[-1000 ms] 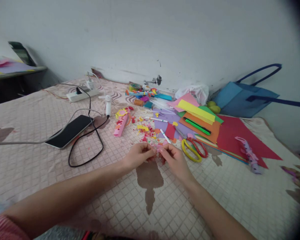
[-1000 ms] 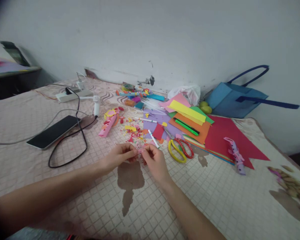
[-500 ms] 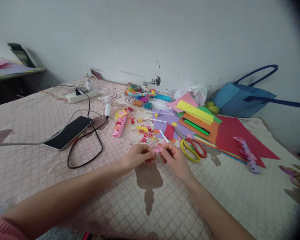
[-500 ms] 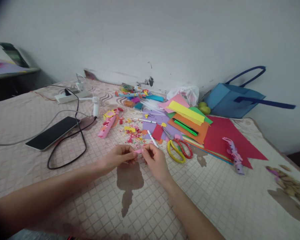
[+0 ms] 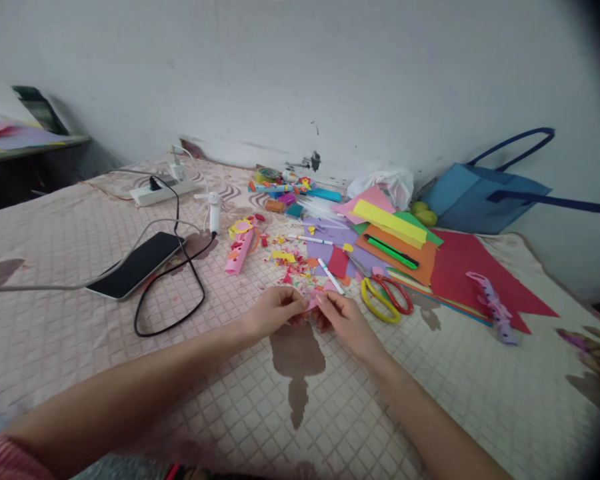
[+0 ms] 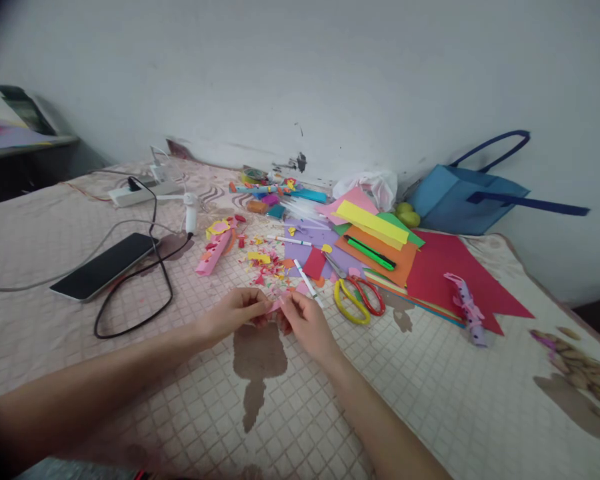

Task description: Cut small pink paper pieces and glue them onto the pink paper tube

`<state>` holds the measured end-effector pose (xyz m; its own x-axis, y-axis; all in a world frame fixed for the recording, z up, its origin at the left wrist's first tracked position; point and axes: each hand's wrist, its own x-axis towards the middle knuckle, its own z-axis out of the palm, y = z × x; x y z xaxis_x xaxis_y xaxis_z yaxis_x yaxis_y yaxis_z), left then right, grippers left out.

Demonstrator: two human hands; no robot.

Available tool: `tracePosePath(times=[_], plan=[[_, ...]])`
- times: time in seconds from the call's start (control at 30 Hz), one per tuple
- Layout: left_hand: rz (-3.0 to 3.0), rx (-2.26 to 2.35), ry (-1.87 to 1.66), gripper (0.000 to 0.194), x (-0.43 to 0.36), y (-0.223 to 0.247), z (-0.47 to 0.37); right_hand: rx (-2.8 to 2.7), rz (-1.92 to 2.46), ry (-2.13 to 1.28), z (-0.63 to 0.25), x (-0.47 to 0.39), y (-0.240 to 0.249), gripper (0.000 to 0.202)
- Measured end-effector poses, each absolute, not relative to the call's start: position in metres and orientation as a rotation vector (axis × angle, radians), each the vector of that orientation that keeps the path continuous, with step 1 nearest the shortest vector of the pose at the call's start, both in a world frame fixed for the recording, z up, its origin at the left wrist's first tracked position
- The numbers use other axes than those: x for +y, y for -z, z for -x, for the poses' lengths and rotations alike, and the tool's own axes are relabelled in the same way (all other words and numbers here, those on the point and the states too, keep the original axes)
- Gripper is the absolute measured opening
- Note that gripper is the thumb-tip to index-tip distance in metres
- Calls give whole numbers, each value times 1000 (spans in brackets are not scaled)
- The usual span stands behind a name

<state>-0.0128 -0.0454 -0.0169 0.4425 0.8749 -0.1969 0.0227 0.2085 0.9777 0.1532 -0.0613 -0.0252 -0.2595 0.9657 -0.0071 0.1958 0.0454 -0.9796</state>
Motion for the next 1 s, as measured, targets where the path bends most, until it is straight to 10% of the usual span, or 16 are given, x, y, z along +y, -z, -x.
tracePosePath(times=[1.0], plan=[[-1187, 924, -674, 28, -43, 19, 15, -1494, 1197, -1249, -155, -59, 25, 32]])
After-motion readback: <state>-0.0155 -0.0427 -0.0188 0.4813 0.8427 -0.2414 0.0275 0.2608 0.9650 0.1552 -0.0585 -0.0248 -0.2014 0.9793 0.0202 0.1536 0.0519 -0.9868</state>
